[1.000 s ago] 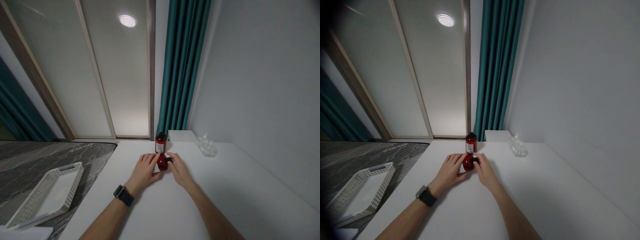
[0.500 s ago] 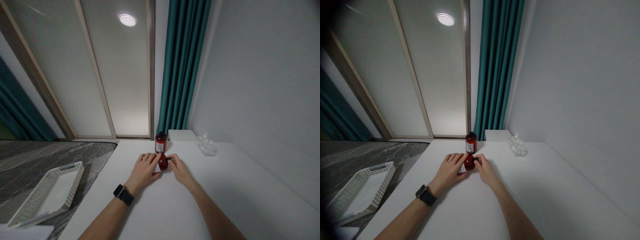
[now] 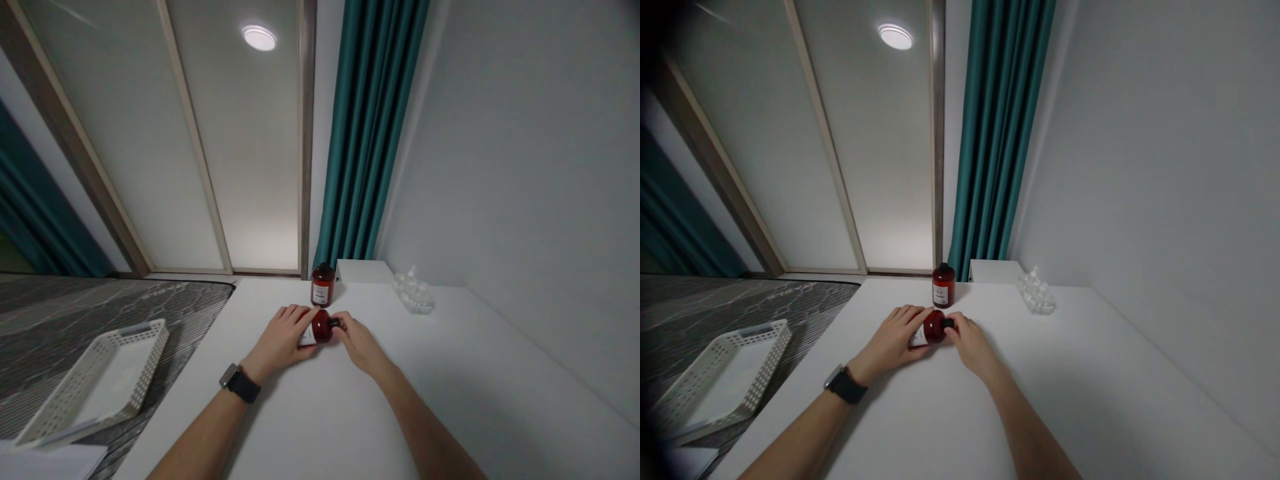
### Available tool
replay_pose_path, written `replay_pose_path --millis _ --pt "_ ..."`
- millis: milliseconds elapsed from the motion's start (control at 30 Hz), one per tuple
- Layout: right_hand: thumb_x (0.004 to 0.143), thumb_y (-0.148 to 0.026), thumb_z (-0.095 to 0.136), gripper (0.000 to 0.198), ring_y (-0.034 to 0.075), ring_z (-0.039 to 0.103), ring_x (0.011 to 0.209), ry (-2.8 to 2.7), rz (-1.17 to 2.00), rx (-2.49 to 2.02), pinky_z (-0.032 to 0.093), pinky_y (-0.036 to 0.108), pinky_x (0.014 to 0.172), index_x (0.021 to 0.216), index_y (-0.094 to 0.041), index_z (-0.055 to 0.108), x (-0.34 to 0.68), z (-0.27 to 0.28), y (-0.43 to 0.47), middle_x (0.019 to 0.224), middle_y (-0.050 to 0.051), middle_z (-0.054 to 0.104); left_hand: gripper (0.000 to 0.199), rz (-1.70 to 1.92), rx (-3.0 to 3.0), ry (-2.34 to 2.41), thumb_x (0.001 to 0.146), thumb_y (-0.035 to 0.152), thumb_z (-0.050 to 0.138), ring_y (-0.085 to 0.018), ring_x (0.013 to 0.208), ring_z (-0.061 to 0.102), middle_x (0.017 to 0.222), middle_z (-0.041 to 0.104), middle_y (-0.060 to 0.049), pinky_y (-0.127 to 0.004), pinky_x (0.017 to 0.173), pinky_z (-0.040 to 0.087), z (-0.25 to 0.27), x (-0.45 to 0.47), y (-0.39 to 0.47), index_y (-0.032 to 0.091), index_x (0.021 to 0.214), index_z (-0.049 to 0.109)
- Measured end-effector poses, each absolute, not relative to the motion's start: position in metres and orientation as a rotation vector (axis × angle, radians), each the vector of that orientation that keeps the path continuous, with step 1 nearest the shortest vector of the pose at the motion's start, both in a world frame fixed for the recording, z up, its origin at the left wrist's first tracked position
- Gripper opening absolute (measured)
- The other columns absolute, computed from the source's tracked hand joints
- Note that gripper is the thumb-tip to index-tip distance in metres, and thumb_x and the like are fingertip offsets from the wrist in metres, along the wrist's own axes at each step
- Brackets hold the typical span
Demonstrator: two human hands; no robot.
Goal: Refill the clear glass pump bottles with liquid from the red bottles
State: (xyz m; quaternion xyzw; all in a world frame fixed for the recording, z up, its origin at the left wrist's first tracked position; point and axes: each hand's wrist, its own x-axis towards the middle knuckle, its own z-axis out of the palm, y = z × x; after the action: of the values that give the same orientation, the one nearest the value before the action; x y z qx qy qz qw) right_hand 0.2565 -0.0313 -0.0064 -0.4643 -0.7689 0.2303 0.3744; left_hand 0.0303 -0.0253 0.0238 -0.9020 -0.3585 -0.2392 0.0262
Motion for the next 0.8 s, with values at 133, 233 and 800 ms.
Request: replay_pose_path --millis 133,233,800 --pt "0.092 -0.019 0.049 0.014 0.023 0.063 0.086 -1.944 0.573 -1.235 0.045 0.034 0.078 0.105 -0.022 0.055 0.257 -0.011 -0.028 0.095 0.006 0.068 0.072 -0.716 -2.764 -1.112 0.079 0.030 0.072 -0.031 0.111 0.054 0.128 0.060 -0.010 -0.044 0.093 0.044 0.024 0.033 -0.027 0.023 0.143 0.039" --pt "0.093 -0.021 0.048 0.012 0.021 0.062 0.077 -1.928 0.592 -1.236 0.044 0.030 0.071 0.104 -0.023 0.054 0.258 -0.013 -0.028 0.086 0.003 0.067 0.071 -0.685 -2.738 -1.125 0.078 0.029 0.072 -0.031 0.110 0.054 0.126 0.061 -0.010 -0.044 0.091 0.044 0.023 0.036 -0.028 0.022 0.141 0.041" --pt "0.097 -0.034 0.043 0.021 0.017 0.061 0.065 -1.756 0.681 -1.127 0.047 0.027 0.061 0.109 -0.020 0.054 0.247 -0.014 -0.028 0.073 -0.001 0.062 0.073 -0.829 -2.648 -1.204 0.076 0.025 0.072 -0.033 0.112 0.055 0.128 0.059 -0.012 -0.047 0.093 0.044 0.013 0.044 -0.031 0.024 0.142 0.039"
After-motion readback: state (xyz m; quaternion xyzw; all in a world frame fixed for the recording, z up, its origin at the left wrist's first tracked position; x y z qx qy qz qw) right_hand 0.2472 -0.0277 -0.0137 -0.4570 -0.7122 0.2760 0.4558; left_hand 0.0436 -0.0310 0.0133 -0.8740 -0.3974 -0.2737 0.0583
